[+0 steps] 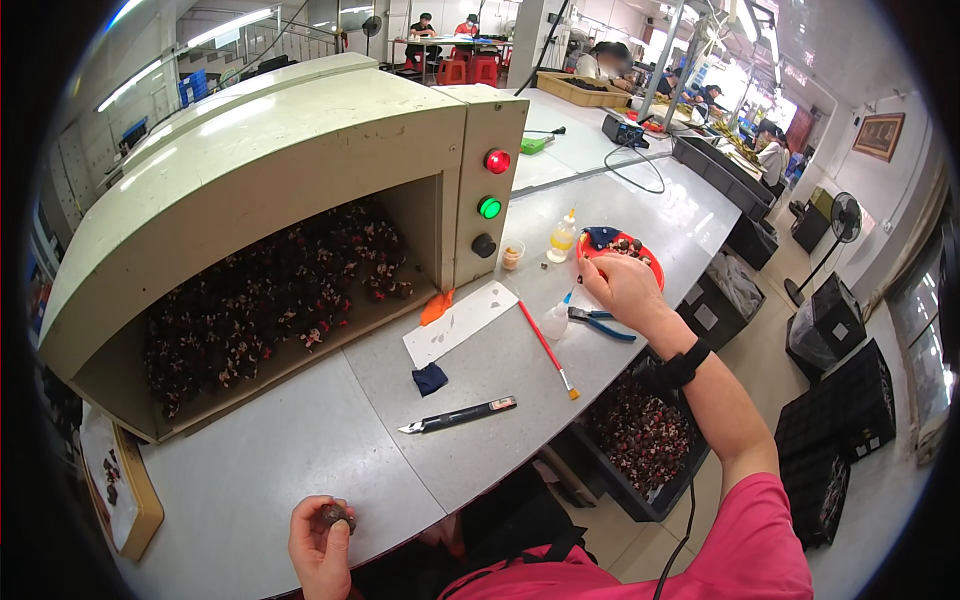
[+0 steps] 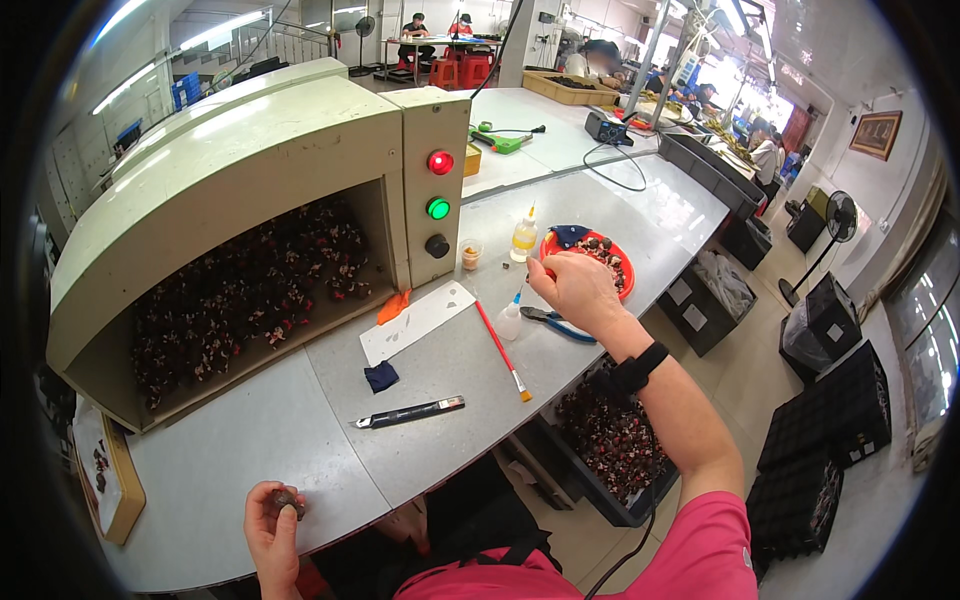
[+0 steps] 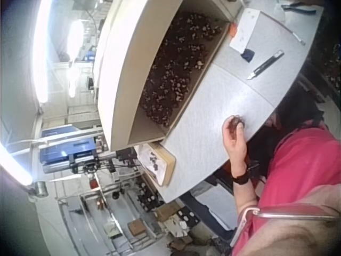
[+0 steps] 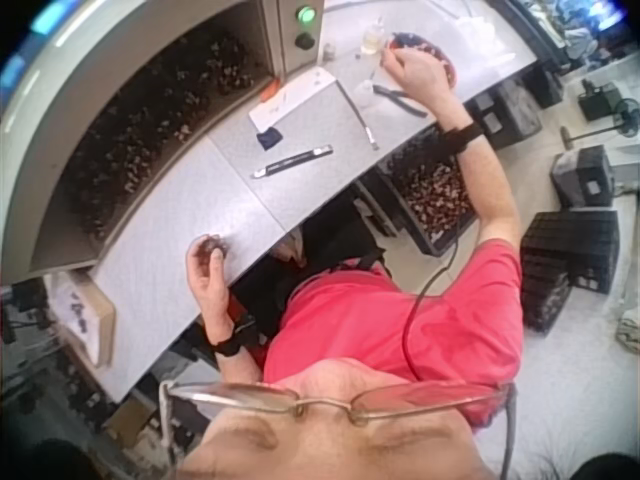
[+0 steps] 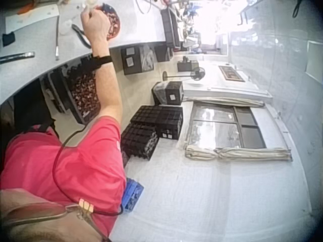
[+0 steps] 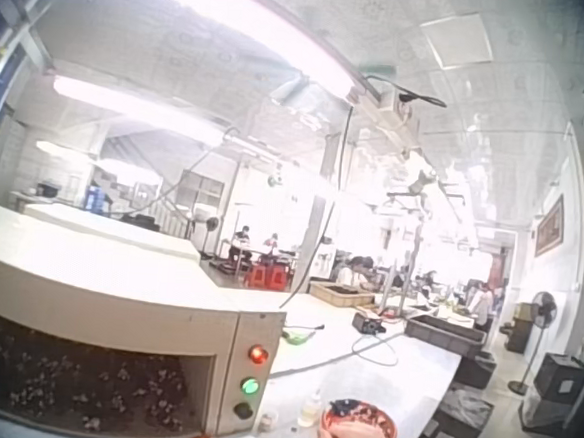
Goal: Assembling, cleaning, and gluing small figurine components at a workshop station.
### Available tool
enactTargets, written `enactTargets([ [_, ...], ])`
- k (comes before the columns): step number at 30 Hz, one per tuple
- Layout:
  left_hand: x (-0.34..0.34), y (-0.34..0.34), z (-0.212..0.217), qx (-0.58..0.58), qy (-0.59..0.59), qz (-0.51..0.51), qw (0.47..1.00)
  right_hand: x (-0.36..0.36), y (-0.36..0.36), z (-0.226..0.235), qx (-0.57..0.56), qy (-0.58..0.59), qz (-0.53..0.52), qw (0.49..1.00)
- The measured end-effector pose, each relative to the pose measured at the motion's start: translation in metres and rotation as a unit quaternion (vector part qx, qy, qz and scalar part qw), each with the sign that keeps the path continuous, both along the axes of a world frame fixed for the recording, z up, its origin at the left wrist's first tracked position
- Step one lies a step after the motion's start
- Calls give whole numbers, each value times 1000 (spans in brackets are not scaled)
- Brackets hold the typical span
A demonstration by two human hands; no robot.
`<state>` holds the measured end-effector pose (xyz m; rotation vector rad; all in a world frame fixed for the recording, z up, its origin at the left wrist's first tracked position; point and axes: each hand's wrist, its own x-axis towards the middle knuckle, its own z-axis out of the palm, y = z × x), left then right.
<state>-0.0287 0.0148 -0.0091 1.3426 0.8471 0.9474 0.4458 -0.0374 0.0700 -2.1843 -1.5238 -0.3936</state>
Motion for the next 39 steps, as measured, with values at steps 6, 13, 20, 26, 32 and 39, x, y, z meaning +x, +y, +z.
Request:
enactTargets([
  [6,0,0,0,1,-1,0,1000,0,-1,0,-7,-3,3,1000],
  [13,0,-1,1,0,7,3,1000,-2,-1,1,-18,-4,7,1000],
  [20,0,-1,1,4,1,-2,1000,-2,-2,0,-17,-3,5,1000],
  [26,1,0,2,5,2,-6,1000,-1,-1,2,-15,1,3,1000],
  [32,1,-1,2,-1,1,-2,1000,-1,1,-2,-4,0,2,1000],
  [39,3,0,3,3,4,-1,1000,27,-5,-61,-82,67,-85,991],
])
